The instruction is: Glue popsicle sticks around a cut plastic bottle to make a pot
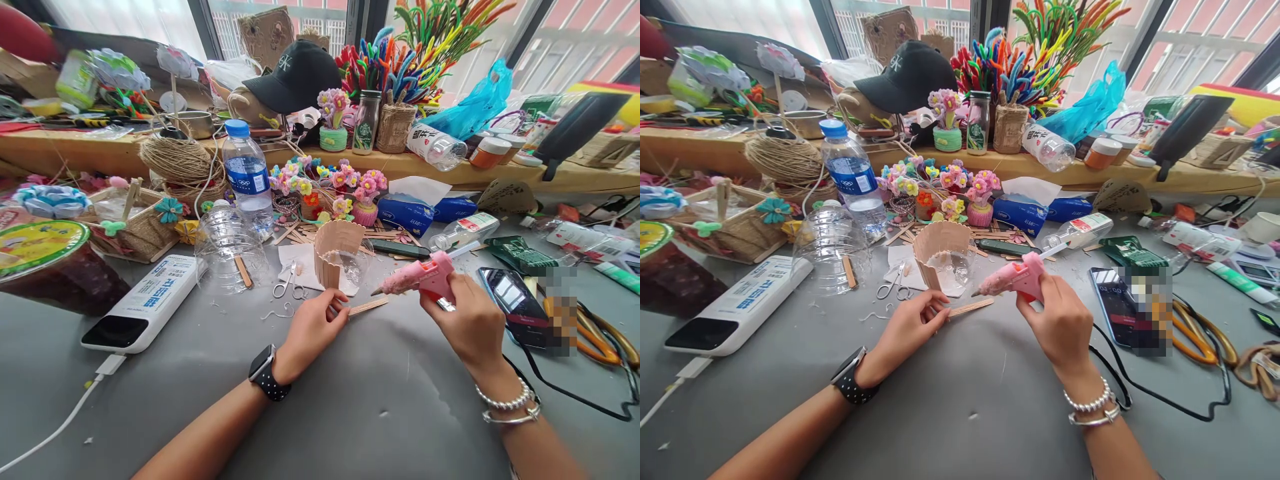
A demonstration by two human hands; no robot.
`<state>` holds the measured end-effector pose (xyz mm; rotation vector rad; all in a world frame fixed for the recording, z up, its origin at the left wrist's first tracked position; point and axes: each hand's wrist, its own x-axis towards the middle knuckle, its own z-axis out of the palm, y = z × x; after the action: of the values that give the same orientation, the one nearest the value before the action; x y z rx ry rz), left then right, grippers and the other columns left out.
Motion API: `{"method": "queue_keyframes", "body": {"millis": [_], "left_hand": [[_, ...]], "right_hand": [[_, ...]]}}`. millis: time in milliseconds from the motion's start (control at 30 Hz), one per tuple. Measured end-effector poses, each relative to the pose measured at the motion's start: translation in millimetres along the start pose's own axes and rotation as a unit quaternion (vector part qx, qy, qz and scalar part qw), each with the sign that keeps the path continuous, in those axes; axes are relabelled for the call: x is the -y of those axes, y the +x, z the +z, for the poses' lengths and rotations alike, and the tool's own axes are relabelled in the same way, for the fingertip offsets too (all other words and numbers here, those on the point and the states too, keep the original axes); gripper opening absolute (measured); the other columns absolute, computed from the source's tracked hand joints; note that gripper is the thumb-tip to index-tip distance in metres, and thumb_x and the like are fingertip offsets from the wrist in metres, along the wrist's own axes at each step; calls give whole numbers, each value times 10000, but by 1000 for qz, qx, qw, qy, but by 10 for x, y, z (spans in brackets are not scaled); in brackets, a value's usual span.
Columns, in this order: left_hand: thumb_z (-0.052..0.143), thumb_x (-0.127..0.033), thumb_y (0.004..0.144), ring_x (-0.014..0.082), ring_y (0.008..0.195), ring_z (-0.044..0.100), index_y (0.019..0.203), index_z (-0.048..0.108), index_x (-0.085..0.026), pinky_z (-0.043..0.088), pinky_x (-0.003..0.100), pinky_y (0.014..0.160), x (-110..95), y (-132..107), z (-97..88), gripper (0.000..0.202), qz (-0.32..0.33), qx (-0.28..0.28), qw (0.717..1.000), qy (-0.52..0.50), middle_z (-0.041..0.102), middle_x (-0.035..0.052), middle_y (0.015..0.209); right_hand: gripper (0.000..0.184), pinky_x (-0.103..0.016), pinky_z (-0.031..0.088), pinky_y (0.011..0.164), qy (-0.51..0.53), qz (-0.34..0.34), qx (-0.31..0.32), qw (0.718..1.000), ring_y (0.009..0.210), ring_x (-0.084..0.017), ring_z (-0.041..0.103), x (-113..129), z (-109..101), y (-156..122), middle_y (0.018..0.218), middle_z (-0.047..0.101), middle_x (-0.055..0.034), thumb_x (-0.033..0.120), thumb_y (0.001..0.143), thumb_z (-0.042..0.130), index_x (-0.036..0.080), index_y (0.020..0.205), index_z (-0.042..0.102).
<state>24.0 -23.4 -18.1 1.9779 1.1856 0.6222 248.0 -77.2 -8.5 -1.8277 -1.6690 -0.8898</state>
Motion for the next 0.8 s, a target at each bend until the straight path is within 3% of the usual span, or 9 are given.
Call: {"method": "queue_keyframes", "body": {"millis": [167, 267, 433, 800], "left_hand": [[483, -250, 767, 123, 606, 554, 861, 554, -186, 404, 217, 555, 6, -3, -4, 133, 10, -2, 1000, 5, 622, -9, 675], [486, -259, 766, 118, 586, 543, 864, 553, -186, 402, 214, 541, 24, -5, -3, 140, 18, -8, 1000, 4, 622, -9, 678], [472, -266, 773, 105, 541, 527, 881, 542, -175, 411, 213, 530, 29, -8, -4, 158, 26, 11, 999, -25, 629, -1, 699], [465, -254, 778, 103, 542, 518, 904, 515, -174, 404, 206, 518, -35, -17, -34, 158, 37, 56, 994, -83, 615, -7, 679]], "right_hand": [[263, -252, 329, 505, 40, 134, 75, 987, 578, -147, 440, -162, 96, -6, 645, 474, -16, 423, 664, 556, 169, 703, 499], [267, -285, 375, 598, 65, 147, 99, 982, 680, -180, 459, -254, 178, -25, 742, 470, -53, 431, 662, 539, 171, 695, 492], [285, -334, 387, 630, 79, 173, 136, 972, 676, -203, 446, -316, 298, -76, 700, 460, -49, 434, 660, 523, 163, 744, 495], [449, -368, 404, 690, 78, 172, 132, 973, 761, -241, 497, -346, 412, -159, 797, 559, -116, 493, 665, 545, 100, 883, 545]]}}
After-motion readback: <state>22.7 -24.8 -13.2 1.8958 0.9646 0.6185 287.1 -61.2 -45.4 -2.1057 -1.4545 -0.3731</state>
